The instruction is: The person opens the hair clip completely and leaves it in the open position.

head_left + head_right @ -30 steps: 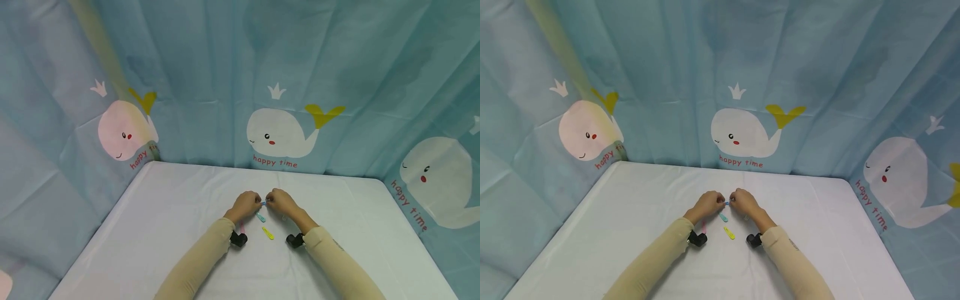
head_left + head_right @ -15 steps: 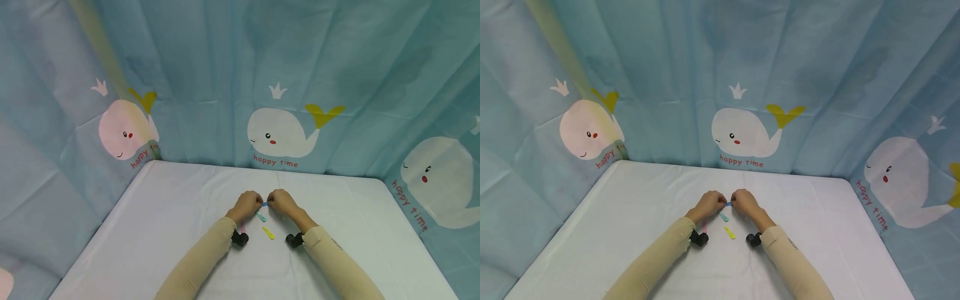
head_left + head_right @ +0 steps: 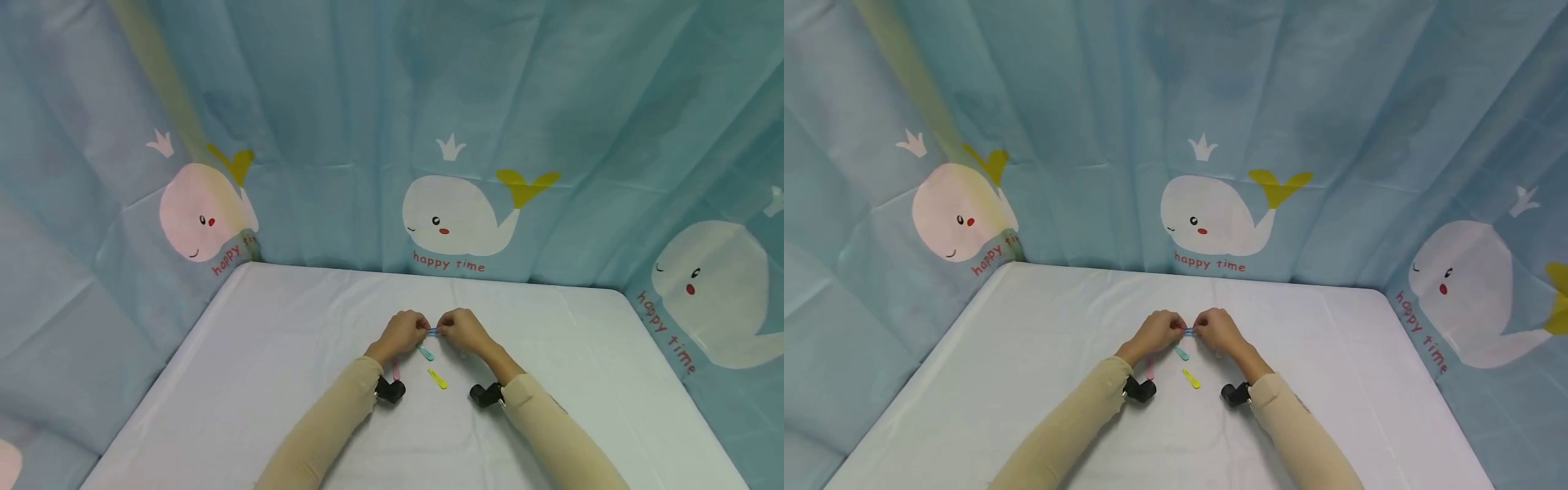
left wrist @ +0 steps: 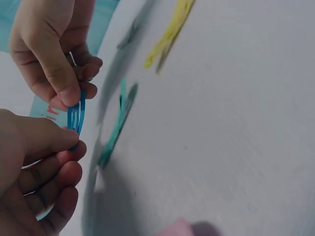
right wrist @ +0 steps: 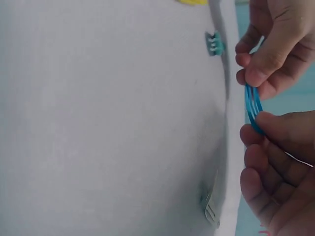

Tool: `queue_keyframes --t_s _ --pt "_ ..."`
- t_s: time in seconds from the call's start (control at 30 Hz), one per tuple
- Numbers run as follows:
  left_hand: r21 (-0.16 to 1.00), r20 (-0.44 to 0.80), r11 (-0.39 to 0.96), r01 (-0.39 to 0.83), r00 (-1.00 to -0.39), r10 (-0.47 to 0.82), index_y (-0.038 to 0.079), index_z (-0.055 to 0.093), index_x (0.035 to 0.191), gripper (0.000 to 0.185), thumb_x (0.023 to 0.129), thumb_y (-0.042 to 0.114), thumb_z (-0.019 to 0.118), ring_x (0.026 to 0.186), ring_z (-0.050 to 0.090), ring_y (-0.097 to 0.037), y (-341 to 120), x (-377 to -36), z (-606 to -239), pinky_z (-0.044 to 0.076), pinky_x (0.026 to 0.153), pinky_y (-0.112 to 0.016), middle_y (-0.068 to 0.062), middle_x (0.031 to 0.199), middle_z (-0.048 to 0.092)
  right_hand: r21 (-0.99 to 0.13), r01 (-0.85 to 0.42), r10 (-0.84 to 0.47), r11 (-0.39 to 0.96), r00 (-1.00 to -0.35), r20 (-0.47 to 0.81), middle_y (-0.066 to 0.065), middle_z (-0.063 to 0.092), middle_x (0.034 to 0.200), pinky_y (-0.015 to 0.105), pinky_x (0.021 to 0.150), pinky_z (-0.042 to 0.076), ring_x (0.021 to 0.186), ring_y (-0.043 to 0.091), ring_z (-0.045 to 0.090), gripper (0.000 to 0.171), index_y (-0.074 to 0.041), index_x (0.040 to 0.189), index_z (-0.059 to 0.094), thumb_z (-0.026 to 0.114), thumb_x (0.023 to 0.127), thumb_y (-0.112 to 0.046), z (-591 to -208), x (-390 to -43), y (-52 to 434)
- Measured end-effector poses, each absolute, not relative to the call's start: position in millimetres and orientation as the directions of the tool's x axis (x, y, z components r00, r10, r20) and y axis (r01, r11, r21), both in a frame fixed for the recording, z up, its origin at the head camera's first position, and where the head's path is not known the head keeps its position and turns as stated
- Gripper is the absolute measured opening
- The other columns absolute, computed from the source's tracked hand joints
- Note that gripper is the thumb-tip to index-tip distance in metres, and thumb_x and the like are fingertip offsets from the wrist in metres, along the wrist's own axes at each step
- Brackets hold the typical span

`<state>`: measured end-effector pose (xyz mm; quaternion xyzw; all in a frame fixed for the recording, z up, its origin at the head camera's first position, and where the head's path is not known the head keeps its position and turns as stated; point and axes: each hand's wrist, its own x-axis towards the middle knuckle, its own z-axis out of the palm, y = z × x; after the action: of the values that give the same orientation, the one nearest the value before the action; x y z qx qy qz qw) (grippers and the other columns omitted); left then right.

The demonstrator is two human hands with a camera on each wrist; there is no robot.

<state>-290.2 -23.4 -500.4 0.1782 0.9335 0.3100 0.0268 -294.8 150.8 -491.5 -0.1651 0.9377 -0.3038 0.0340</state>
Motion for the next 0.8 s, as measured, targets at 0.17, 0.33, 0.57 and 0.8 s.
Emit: queue_keyframes --t_s 0.17,0.33,0.57,0.8 --pt "0.665 0.016 0.701 0.255 -0.944 0.329 0.010 0.072 0.087 0.006 0.088 0.012 0.066 0.071 0.055 -0.009 -24 -291 -499 0.045 0.069 -0.026 0.001 0.080 0.068 -0.671 -0.249 -0.327 0.698 -0.945 0.011 0.004 0.069 0.075 0.025 0.060 0.046 0.065 0.011 0.054 0.010 -0.002 0.084 0.073 0.067 0.089 -0.009 -491 -292 155" --pt "0.769 -0.028 0.611 0.188 -0.945 0.326 0.009 0.072 0.090 0.008 0.090 0.012 0.065 0.073 0.055 -0.010 -26 -290 -496 0.045 0.068 -0.024 -0.001 0.082 0.067 -0.750 -0.191 -0.306 0.633 -0.952 -0.016 0.004 0.069 0.077 0.025 0.062 0.045 0.067 0.013 0.053 0.012 -0.003 0.087 0.073 0.066 0.091 -0.011 -487 -288 160" --pt "0.824 -0.013 0.537 0.181 -0.941 0.338 0.009 0.074 0.095 0.011 0.091 0.016 0.066 0.080 0.057 -0.011 -33 -281 -490 0.047 0.073 -0.026 -0.003 0.089 0.071 -0.838 -0.117 -0.289 0.534 -0.956 -0.051 0.007 0.070 0.082 0.027 0.067 0.048 0.072 0.016 0.057 0.014 -0.001 0.091 0.073 0.066 0.092 -0.013 -481 -278 163" --pt "0.866 -0.024 0.476 0.154 -0.938 0.346 0.008 0.074 0.097 0.013 0.090 0.016 0.067 0.080 0.057 -0.012 -44 -269 -486 0.047 0.073 -0.026 -0.004 0.091 0.072 -0.896 -0.027 -0.281 0.443 -0.953 -0.110 0.004 0.070 0.080 0.029 0.065 0.045 0.070 0.015 0.055 0.019 -0.002 0.094 0.074 0.067 0.092 -0.019 -487 -271 163"
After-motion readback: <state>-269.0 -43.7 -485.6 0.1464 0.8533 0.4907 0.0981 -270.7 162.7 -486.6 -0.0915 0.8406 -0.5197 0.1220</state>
